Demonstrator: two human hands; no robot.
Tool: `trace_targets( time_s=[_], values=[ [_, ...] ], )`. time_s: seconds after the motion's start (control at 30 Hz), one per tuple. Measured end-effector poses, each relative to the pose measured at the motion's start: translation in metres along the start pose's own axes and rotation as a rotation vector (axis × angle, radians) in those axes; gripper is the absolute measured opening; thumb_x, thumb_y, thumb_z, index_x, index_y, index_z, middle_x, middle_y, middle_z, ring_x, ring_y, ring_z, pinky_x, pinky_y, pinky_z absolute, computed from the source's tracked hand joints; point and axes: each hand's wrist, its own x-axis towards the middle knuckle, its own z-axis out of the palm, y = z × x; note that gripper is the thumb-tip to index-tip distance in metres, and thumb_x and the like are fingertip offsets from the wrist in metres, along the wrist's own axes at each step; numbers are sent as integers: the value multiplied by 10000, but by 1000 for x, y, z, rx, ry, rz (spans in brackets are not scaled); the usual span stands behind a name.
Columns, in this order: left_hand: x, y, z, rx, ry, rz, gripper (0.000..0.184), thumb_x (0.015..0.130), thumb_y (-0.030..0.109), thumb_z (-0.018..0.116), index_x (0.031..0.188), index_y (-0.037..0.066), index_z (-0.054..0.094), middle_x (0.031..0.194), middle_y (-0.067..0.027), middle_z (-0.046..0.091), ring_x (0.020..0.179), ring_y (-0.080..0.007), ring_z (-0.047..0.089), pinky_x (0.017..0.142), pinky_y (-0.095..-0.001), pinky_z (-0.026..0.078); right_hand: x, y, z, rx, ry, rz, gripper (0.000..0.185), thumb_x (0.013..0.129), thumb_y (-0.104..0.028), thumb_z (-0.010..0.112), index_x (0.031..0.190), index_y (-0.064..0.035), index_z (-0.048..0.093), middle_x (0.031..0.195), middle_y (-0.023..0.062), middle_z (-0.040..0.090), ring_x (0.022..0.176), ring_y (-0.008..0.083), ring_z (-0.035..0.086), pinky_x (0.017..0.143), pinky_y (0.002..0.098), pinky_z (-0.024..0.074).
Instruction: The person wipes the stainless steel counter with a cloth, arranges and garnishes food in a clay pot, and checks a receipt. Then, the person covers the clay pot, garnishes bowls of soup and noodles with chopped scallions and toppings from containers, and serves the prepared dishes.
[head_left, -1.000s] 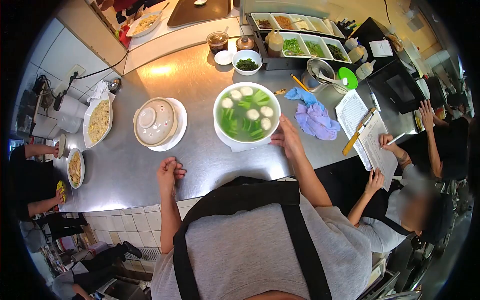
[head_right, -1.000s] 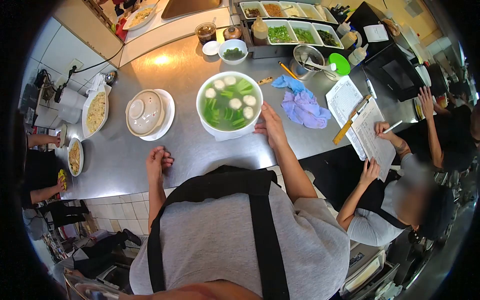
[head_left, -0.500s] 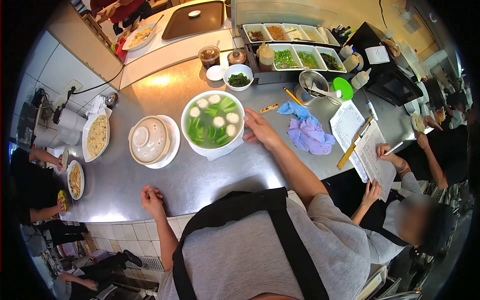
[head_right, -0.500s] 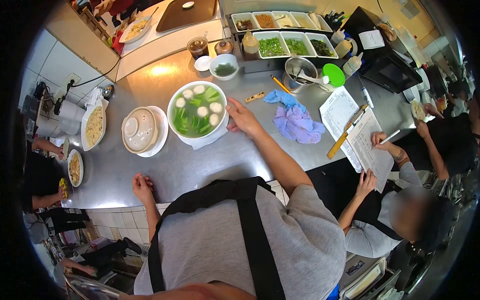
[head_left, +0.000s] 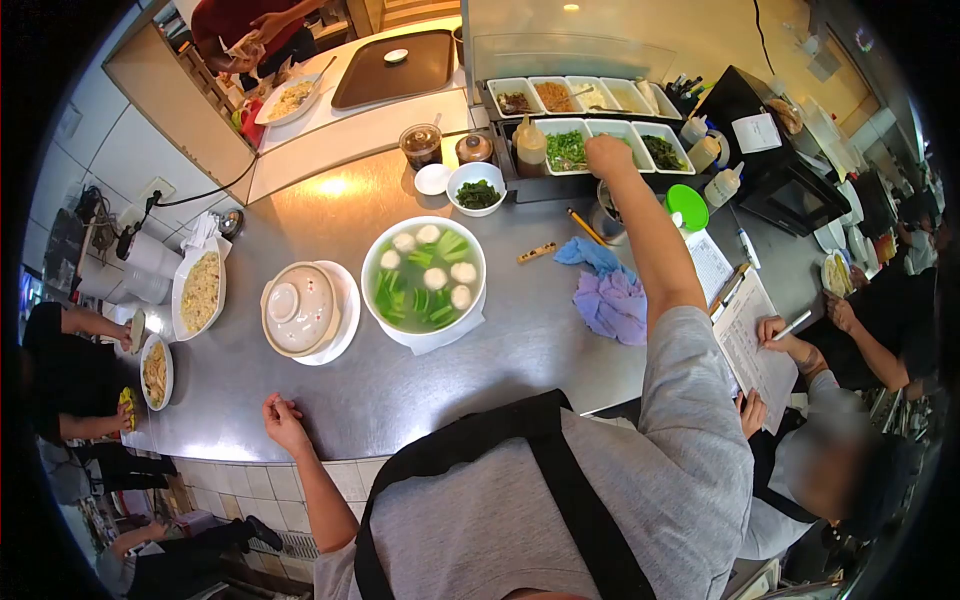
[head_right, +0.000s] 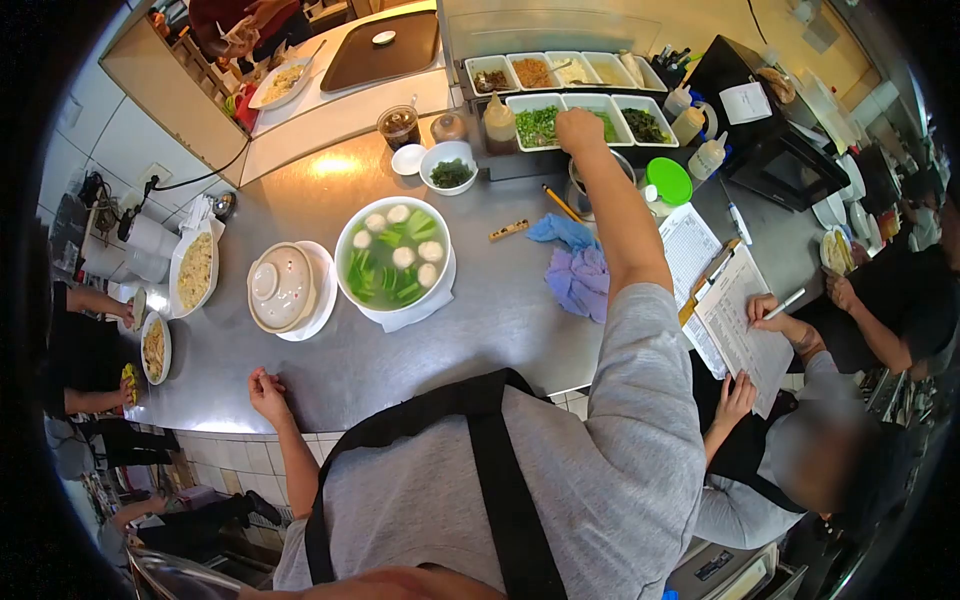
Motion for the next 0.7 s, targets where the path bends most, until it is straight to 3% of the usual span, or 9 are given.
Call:
trace_targets(
  time_s=[0.1,0.3,0.37,0.47,0.7],
  values=[
    [5,-1,-2,13,21,-18,158,915,159,512,951,18,574,652,-25,525,483,-64,417,439,-206,344,15,3,1,-4,-70,-62,165,793,-107,511,809,-56,668,903,159,659,859,302,645,706,449,522],
    [12,-7,-4,17,32,-23,158,907,159,523,962,19,569,651,-22,521,485,-65,405,443,-205,339,6,-6,-46,-124,28,-170,169,796,-154,531,785,-101,691,815,106,680,773,269,667,636,420,527],
    [17,-21,-7,-8,20,-45,154,905,156,524,970,23,567,649,-19,518,488,-65,401,444,-204,337,3,-11,-34,-217,-74,-86,172,789,-175,540,788,-131,706,824,86,686,779,244,671,614,388,523],
    [12,-13,-5,8,-23,-13,145,909,153,522,974,32,568,654,-15,514,498,-61,396,442,-197,326,-10,-12,-33,-153,-79,-132,195,794,-175,534,853,-120,712,871,101,686,822,246,669,664,395,523],
    [19,-27,-11,-9,-50,22,141,910,154,523,973,38,571,655,-16,515,490,-57,393,437,-191,316,-14,5,-42,189,-200,179,253,782,-178,511,908,-37,680,983,179,650,913,314,635,790,423,503]
  ],
)
